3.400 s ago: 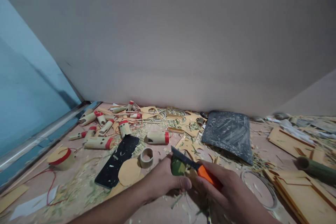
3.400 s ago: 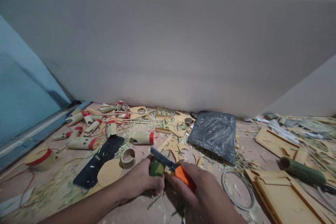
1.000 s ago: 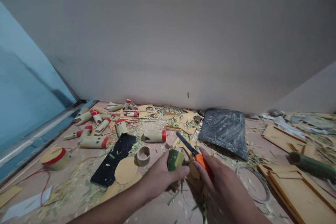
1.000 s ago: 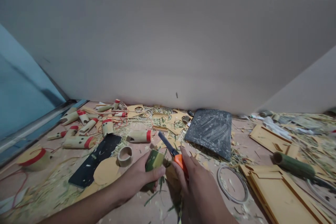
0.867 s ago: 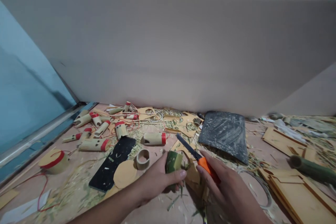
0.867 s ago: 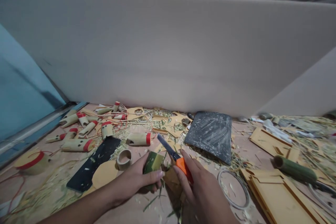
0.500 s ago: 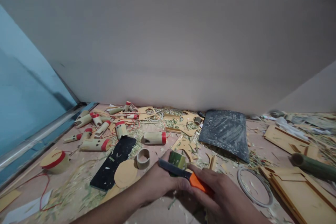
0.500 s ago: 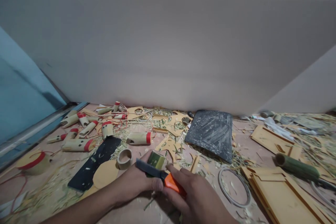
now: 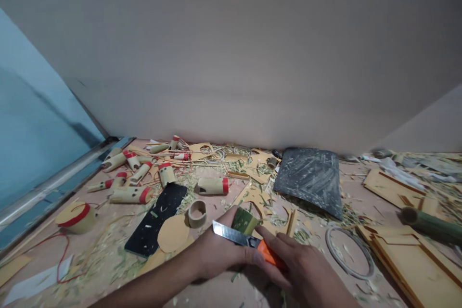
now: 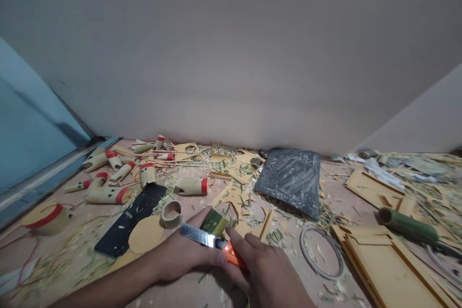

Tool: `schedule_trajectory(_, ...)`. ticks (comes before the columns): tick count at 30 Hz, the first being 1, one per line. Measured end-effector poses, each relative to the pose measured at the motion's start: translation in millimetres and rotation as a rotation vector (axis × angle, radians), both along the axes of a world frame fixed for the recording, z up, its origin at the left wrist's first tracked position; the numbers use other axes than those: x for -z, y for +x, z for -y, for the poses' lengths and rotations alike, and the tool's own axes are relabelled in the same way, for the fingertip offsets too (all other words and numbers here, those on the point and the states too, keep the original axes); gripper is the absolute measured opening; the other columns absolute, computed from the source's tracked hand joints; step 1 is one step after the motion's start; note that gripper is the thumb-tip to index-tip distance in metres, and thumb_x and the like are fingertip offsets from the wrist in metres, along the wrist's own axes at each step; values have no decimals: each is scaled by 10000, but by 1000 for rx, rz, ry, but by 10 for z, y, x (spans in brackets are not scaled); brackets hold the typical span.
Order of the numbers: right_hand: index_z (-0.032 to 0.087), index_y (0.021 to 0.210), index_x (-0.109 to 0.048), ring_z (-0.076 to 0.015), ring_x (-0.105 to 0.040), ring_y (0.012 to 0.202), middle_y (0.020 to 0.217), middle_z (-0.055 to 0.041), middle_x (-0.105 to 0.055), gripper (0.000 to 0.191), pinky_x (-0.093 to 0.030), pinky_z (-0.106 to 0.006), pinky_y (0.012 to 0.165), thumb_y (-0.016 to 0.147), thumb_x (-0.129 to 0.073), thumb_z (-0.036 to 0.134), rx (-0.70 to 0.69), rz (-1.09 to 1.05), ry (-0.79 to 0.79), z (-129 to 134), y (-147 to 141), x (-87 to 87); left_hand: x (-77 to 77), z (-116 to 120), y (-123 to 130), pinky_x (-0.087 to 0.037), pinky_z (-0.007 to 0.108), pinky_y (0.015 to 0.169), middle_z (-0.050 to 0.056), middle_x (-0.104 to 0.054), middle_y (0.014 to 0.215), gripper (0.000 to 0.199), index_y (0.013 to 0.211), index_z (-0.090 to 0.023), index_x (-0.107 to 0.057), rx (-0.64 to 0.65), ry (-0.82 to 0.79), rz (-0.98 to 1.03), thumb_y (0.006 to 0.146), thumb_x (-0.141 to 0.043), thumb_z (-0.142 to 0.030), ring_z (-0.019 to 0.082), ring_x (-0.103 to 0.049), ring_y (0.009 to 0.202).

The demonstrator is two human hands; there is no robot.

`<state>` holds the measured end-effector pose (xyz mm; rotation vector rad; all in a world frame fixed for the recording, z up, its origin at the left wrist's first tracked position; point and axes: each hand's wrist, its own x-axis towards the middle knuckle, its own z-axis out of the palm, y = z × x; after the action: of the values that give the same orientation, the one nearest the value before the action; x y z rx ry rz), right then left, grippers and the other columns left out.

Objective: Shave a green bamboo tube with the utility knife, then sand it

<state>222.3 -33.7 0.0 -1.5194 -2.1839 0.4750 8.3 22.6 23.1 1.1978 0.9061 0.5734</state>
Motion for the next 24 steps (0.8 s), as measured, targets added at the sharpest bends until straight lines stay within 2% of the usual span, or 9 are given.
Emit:
schedule_trajectory(4, 237, 1519, -620, -300, -840, 841, 1085, -127, -829, 505, -627, -307, 664, 1067, -525, 443, 43, 114, -45, 91, -36, 161, 131, 20, -8, -479, 290, 796, -1, -717, 965, 555, 1158, -220, -671, -72, 101, -108, 680, -923, -346, 233, -631, 934)
schedule_trajectory(7, 192, 1590, -526, -304, -838, 785, 1126, -165, -817, 552, -610, -318, 588, 1104, -419, 429, 121, 160, -35, 74, -36, 190, 228, 80, 11, -485, 311, 811, 41, -738, 1012, 611, 1262, -220, -672, -194, 178, -189, 750, -875, -483, 277, -651, 976)
schedule_trajectory(10, 82, 1602, -477, -324, -834, 779, 1203, -241, -792, 583, -611, -356, 606, 1108, -346, 363, 276, 221, -53, -61, 36, 104, 267, 125, 40, -476, 295, 732, 45, -734, 990, 679, 1350, -218, -618, -224, 168, -202, 815, -806, -593, 236, -651, 826)
schedule_trajectory(13, 53, 1504, -570, -370, -829, 895, 1219, -273, -787, 565, -624, -398, 675, 1096, -354, 379, 384, 243, -46, -176, 125, 22, 250, 101, 50, -453, 273, 654, 7, -695, 893, 679, 1369, -214, -573, -166, 107, -178, 869, -747, -639, 174, -593, 676)
schedule_trajectory(16, 113, 1426, -632, -368, -812, 1016, 1267, -241, -784, 551, -633, -405, 760, 1090, -381, 470, 346, 141, 21, -175, 157, 37, 209, 27, 32, -456, 260, 648, -20, -656, 846, 706, 1381, -211, -530, -101, 43, -87, 866, -765, -632, 151, -577, 671)
schedule_trajectory(19, 173, 1393, -663, -321, -810, 1026, 1249, -180, -803, 539, -628, -360, 815, 1083, -412, 536, 271, 2, 60, -127, 152, 73, 175, -46, -4, -466, 266, 676, 6, -684, 888, 804, 1371, -186, -519, -34, -55, 1, 778, -861, -607, 148, -594, 702)
schedule_trajectory(22, 223, 1382, -691, -283, -812, 957, 1137, -123, -829, 500, -617, -319, 807, 1071, -464, 543, 170, -65, 7, -103, 149, 27, 149, -89, -36, -476, 281, 727, 57, -730, 994, 888, 1330, -170, -547, -17, -136, 23, 636, -978, -518, 172, -626, 796)
schedule_trajectory(24, 238, 1398, -692, -265, -808, 931, 1119, -110, -826, 477, -607, -294, 797, 1064, -502, 520, 96, -68, -66, -98, 143, -38, 127, -99, -42, -490, 295, 797, 68, -737, 1081, 882, 1289, -176, -577, -34, -134, 15, 577, -1012, -461, 201, -646, 912)
